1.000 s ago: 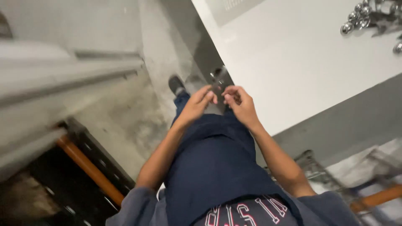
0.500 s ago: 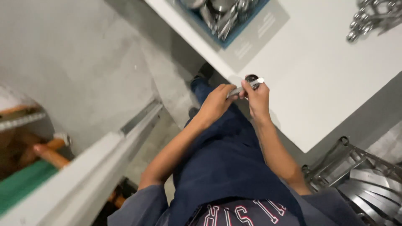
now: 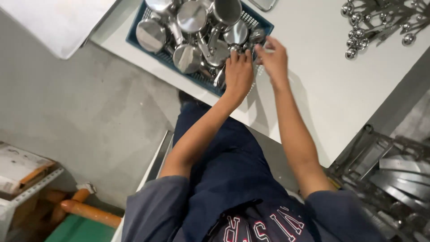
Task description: The person is sorting and placing multiple measuring spoons into a blue plastic basket on a kitchen counter.
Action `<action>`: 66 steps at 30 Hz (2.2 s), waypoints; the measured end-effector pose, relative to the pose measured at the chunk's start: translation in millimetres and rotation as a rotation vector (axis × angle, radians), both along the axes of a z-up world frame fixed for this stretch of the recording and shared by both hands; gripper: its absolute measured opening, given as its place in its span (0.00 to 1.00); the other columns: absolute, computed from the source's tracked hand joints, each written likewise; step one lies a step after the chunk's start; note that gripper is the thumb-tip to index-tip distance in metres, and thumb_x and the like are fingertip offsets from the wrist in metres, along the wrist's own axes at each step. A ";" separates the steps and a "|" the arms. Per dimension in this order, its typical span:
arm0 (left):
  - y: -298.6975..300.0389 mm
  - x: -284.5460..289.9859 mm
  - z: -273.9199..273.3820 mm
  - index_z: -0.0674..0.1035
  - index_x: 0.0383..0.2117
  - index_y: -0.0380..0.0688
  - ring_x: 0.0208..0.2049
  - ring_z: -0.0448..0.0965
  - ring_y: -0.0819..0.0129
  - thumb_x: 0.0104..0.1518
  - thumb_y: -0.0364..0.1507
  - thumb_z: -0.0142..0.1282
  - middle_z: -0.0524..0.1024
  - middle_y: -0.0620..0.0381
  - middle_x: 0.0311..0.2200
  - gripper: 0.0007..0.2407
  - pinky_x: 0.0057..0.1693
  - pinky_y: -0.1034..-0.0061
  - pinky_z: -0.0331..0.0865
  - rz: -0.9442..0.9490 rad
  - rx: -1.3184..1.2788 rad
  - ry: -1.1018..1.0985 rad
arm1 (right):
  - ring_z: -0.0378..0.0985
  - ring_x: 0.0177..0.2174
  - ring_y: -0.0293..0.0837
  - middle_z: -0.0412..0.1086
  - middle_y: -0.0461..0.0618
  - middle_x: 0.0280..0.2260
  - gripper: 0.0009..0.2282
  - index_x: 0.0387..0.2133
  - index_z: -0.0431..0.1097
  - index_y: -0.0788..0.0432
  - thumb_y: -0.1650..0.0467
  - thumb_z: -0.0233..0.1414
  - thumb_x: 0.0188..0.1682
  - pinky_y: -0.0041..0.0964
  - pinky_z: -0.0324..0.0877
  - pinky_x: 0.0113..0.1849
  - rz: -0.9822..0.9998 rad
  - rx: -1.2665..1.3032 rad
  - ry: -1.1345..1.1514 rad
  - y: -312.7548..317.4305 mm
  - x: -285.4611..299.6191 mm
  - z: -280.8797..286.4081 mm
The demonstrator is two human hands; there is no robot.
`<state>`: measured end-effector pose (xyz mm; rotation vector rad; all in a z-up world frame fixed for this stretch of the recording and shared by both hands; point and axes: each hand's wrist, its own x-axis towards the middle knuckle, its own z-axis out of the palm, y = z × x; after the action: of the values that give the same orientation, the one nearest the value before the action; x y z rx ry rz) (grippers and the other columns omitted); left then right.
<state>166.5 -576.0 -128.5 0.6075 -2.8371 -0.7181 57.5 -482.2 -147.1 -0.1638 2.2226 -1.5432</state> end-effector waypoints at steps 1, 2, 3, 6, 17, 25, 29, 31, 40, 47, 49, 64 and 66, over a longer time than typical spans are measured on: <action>-3.3 -3.7 -0.9 0.76 0.50 0.37 0.51 0.75 0.52 0.63 0.27 0.53 0.79 0.52 0.38 0.12 0.52 0.59 0.70 -0.013 0.004 -0.005 | 0.79 0.31 0.39 0.73 0.51 0.37 0.16 0.50 0.72 0.63 0.72 0.63 0.49 0.34 0.78 0.30 -0.013 0.004 -0.005 -0.5 4.1 -3.6; -6.0 -7.0 -1.6 0.77 0.48 0.37 0.53 0.72 0.51 0.62 0.29 0.54 0.76 0.49 0.44 0.11 0.54 0.58 0.68 -0.044 -0.002 -0.045 | 0.79 0.33 0.42 0.72 0.53 0.39 0.15 0.50 0.73 0.61 0.73 0.63 0.50 0.35 0.78 0.32 0.022 0.141 0.137 -0.6 8.6 -7.0; -8.9 -8.5 -2.1 0.77 0.45 0.38 0.55 0.68 0.50 0.61 0.32 0.56 0.73 0.47 0.50 0.12 0.55 0.57 0.66 -0.079 -0.011 -0.088 | 0.79 0.35 0.45 0.72 0.55 0.41 0.14 0.49 0.74 0.60 0.73 0.63 0.51 0.36 0.78 0.35 0.055 0.277 0.275 -0.8 15.5 -10.5; -23.9 -0.2 -11.1 0.79 0.48 0.40 0.60 0.64 0.51 0.56 0.30 0.57 0.68 0.47 0.56 0.14 0.58 0.56 0.63 -0.077 -0.218 0.165 | 0.78 0.40 0.52 0.70 0.57 0.45 0.13 0.52 0.76 0.56 0.76 0.59 0.53 0.40 0.76 0.43 0.111 0.351 0.411 7.6 53.7 -25.7; -82.6 -25.1 -27.4 0.78 0.50 0.42 0.60 0.66 0.51 0.57 0.32 0.57 0.74 0.51 0.56 0.16 0.60 0.54 0.60 -0.465 0.104 0.100 | 0.74 0.49 0.62 0.59 0.64 0.60 0.25 0.65 0.59 0.62 0.78 0.53 0.53 0.48 0.73 0.47 0.032 0.486 0.377 -35.1 115.3 18.9; -94.5 -41.1 -16.2 0.81 0.51 0.49 0.58 0.74 0.55 0.66 0.34 0.56 0.77 0.53 0.55 0.11 0.66 0.60 0.69 -0.439 0.399 0.004 | 0.68 0.55 0.62 0.58 0.62 0.61 0.30 0.68 0.51 0.60 0.71 0.56 0.53 0.50 0.67 0.53 0.119 0.329 0.193 -18.3 103.2 51.9; -76.2 -44.2 -17.9 0.80 0.45 0.43 0.48 0.74 0.45 0.52 0.36 0.61 0.80 0.46 0.43 0.16 0.53 0.51 0.63 -0.401 0.084 0.051 | 0.67 0.58 0.61 0.59 0.61 0.62 0.24 0.64 0.60 0.60 0.70 0.56 0.54 0.48 0.66 0.56 -0.025 0.326 0.274 -0.4 141.0 43.0; -65.5 -48.4 -23.3 0.80 0.46 0.40 0.45 0.75 0.43 0.51 0.36 0.61 0.81 0.45 0.38 0.19 0.52 0.50 0.63 -0.385 -0.004 0.068 | 0.68 0.59 0.61 0.61 0.60 0.62 0.21 0.61 0.64 0.60 0.71 0.56 0.55 0.48 0.67 0.57 -0.090 0.317 0.295 10.4 159.5 41.0; -55.8 -72.6 -62.3 0.81 0.31 0.35 0.40 0.80 0.40 0.43 0.32 0.67 0.81 0.39 0.30 0.13 0.50 0.48 0.68 -0.109 -0.011 -0.068 | 0.74 0.52 0.51 0.64 0.57 0.59 0.15 0.53 0.71 0.61 0.69 0.55 0.55 0.41 0.76 0.46 -0.149 0.212 0.142 135.6 228.1 0.8; -44.4 -76.3 -102.7 0.82 0.25 0.41 0.33 0.84 0.46 0.55 0.27 0.57 0.82 0.44 0.29 0.05 0.38 0.57 0.77 0.067 -0.159 0.015 | 0.79 0.45 0.47 0.73 0.56 0.48 0.14 0.52 0.72 0.62 0.67 0.55 0.56 0.39 0.77 0.41 -0.215 0.182 0.121 261.4 267.6 -14.1; -36.0 -71.3 -93.9 0.82 0.23 0.43 0.31 0.84 0.48 0.60 0.27 0.53 0.82 0.45 0.28 0.09 0.35 0.56 0.76 0.099 -0.309 0.007 | 0.80 0.43 0.46 0.74 0.56 0.46 0.14 0.51 0.72 0.62 0.67 0.55 0.56 0.38 0.76 0.40 -0.219 0.185 0.103 292.3 280.8 -15.7; 198.5 43.6 19.4 0.83 0.48 0.42 0.65 0.63 0.45 0.58 0.24 0.64 0.68 0.45 0.60 0.12 0.68 0.50 0.58 -0.448 -0.016 0.268 | 0.79 0.42 0.45 0.74 0.54 0.47 0.14 0.54 0.70 0.60 0.68 0.54 0.57 0.37 0.76 0.40 -0.225 0.190 0.226 440.3 210.7 52.5; 251.5 37.0 33.2 0.83 0.47 0.44 0.64 0.65 0.46 0.57 0.25 0.65 0.71 0.47 0.58 0.11 0.66 0.53 0.60 -0.494 0.088 0.273 | 0.78 0.47 0.46 0.71 0.56 0.52 0.13 0.54 0.70 0.60 0.69 0.53 0.58 0.37 0.77 0.42 -0.235 0.127 0.353 452.0 183.2 71.6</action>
<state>203.5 -324.5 -95.3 -0.1882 -2.7163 -0.9189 240.7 -30.1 -75.5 -0.1513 2.6916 -1.5851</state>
